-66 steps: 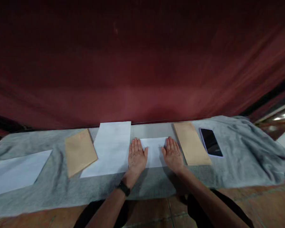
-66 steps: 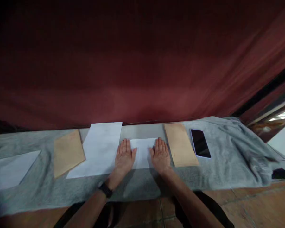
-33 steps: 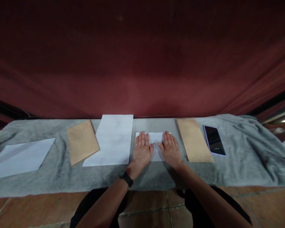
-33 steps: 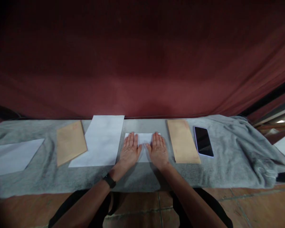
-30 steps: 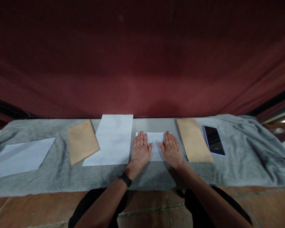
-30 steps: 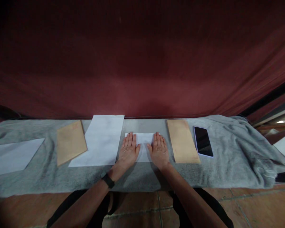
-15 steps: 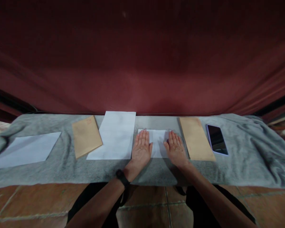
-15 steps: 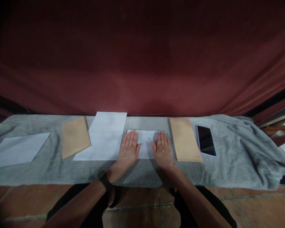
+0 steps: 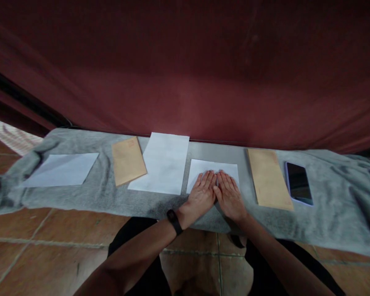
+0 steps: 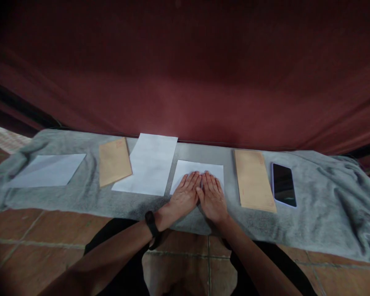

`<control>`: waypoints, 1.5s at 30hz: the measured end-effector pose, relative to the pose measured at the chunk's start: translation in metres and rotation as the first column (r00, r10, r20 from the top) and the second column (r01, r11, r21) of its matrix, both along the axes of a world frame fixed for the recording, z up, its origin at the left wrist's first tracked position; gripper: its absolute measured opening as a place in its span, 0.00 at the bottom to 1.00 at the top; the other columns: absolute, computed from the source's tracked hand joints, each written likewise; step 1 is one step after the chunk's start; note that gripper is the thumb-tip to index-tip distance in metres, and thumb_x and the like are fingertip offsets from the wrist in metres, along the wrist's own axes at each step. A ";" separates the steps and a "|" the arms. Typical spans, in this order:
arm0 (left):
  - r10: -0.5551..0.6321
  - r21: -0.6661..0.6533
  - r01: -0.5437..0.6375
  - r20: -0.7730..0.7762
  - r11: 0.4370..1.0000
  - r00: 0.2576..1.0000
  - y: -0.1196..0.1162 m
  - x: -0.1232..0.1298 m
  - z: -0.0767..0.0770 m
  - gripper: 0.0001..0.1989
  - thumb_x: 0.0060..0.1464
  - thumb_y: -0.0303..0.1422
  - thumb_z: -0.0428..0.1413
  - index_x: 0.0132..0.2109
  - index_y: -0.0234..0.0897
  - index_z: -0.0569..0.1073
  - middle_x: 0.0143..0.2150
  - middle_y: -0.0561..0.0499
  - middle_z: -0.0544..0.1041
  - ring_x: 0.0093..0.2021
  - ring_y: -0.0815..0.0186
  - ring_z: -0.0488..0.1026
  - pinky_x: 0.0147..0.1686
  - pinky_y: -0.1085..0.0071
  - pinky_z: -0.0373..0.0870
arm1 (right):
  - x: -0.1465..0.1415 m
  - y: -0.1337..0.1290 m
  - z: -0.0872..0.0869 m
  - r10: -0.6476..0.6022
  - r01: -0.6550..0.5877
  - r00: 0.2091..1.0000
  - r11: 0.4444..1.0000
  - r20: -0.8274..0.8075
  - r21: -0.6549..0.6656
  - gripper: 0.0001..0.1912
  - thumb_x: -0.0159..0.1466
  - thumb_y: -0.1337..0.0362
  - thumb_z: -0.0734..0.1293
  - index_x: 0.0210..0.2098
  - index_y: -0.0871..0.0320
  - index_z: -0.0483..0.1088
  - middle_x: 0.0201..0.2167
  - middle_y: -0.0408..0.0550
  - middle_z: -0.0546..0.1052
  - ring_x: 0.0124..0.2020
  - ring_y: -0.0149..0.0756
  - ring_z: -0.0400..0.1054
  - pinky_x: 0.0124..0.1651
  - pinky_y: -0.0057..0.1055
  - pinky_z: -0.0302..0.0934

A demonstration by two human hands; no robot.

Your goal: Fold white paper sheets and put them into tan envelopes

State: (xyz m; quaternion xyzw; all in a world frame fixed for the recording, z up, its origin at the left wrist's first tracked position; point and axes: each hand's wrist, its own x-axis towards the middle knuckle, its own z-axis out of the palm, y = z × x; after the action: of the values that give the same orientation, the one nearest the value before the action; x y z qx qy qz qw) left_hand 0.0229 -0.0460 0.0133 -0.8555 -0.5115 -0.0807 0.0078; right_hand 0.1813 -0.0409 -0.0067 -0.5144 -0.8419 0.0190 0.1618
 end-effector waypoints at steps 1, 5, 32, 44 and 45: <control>0.008 -0.003 -0.007 0.016 1.000 1.000 0.000 -0.001 -0.001 0.29 0.66 0.30 0.41 0.72 0.24 0.54 0.74 0.36 0.55 0.75 0.55 0.47 0.73 0.51 0.44 | 0.001 0.000 -0.001 -0.005 0.005 1.000 1.000 0.008 0.007 0.31 0.76 0.57 0.47 0.73 0.67 0.49 0.73 0.60 0.53 0.75 0.46 0.44 0.73 0.49 0.42; -0.001 0.001 0.001 0.077 1.000 0.997 -0.001 -0.004 -0.005 0.29 0.68 0.34 0.42 0.72 0.26 0.54 0.75 0.37 0.53 0.76 0.57 0.45 0.73 0.52 0.44 | 0.004 0.002 -0.003 -0.032 0.031 0.999 0.999 0.023 0.032 0.31 0.76 0.57 0.48 0.73 0.66 0.47 0.74 0.60 0.52 0.74 0.46 0.45 0.72 0.49 0.44; 0.288 0.080 -0.302 0.152 0.950 0.946 0.001 -0.027 -0.004 0.31 0.69 0.36 0.41 0.73 0.24 0.49 0.73 0.32 0.56 0.74 0.52 0.49 0.71 0.48 0.53 | 0.032 0.010 -0.003 -0.312 0.315 0.949 0.946 -0.054 0.070 0.32 0.76 0.55 0.51 0.71 0.70 0.54 0.70 0.66 0.59 0.71 0.54 0.54 0.69 0.53 0.53; 0.162 -0.007 -0.162 0.090 0.987 0.983 0.047 0.001 -0.011 0.29 0.66 0.28 0.39 0.71 0.26 0.56 0.73 0.37 0.59 0.75 0.56 0.48 0.71 0.50 0.51 | -0.019 0.042 0.008 -0.079 0.077 0.992 0.997 -0.097 -0.029 0.28 0.77 0.58 0.48 0.70 0.65 0.58 0.69 0.58 0.63 0.72 0.42 0.52 0.72 0.46 0.48; 0.175 0.004 -0.176 0.091 0.984 0.980 0.049 -0.001 -0.012 0.29 0.66 0.29 0.39 0.71 0.27 0.57 0.72 0.37 0.60 0.75 0.57 0.49 0.71 0.51 0.51 | -0.018 0.042 0.006 -0.093 0.092 0.992 0.996 -0.086 -0.006 0.28 0.77 0.58 0.48 0.69 0.65 0.59 0.69 0.58 0.63 0.72 0.43 0.53 0.72 0.46 0.48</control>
State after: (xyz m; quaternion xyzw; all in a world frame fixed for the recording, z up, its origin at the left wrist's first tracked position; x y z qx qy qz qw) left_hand 0.0219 0.0027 0.0018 -0.8025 -0.5843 -0.1212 -0.0032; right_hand 0.1631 0.0013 -0.0009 -0.5518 -0.8094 0.0346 0.1980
